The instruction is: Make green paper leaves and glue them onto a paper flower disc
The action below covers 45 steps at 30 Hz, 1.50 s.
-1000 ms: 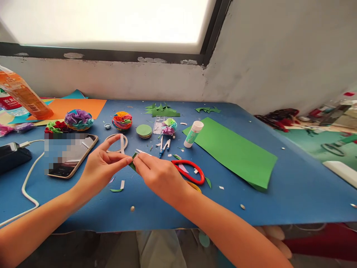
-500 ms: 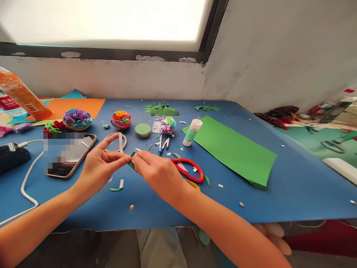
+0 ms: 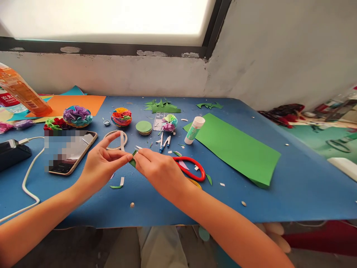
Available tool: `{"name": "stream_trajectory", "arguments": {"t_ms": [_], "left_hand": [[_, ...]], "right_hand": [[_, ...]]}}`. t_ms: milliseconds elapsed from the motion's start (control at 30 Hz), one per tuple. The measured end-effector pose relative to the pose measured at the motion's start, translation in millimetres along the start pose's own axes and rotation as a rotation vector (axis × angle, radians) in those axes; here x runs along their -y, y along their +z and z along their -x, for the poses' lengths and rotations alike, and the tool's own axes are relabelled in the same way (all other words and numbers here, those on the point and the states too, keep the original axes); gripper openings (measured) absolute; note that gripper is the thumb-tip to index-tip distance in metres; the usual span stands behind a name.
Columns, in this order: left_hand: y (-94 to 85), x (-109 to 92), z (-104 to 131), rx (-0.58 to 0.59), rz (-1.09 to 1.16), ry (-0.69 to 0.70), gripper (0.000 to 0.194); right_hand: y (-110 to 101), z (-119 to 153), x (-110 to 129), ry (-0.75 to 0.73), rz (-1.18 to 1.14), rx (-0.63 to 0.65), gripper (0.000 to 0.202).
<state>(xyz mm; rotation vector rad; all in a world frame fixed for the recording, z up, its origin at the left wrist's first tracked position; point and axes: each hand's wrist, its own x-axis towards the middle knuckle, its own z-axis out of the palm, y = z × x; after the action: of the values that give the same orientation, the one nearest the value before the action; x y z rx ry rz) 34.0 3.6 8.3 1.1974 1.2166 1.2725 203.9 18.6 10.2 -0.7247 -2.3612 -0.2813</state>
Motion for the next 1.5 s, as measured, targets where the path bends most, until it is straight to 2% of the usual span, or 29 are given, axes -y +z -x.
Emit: {"name": "stream_trajectory", "arguments": {"t_ms": [167,433,900,1167,1500], "left_hand": [[0.4,-2.8,1.9,0.002,-0.007,-0.018,0.079],[0.7,-3.8,0.7,-0.005,-0.007,-0.045,0.080],[-3.5,-4.0,-4.9,0.026,0.069,-0.124,0.078],[-3.8,-3.3,-6.0,0.003,0.057,-0.135,0.076],[-4.9,-2.2,-7.6,0.035,0.075,-0.120,0.076]], "right_hand": [[-3.5,-0.4,2.5,-0.042,0.077,0.058,0.024],[0.0,-1.0,4.1,-0.081,0.194,0.072,0.023],[-5.2,-6.0,2.3,-0.184,0.198,-0.061,0.022],[2.8,-3.8,2.3,-0.237,0.337,-0.056,0.018],[6.6,-6.4,2.0,-0.223,0.377,0.006,0.016]]}}
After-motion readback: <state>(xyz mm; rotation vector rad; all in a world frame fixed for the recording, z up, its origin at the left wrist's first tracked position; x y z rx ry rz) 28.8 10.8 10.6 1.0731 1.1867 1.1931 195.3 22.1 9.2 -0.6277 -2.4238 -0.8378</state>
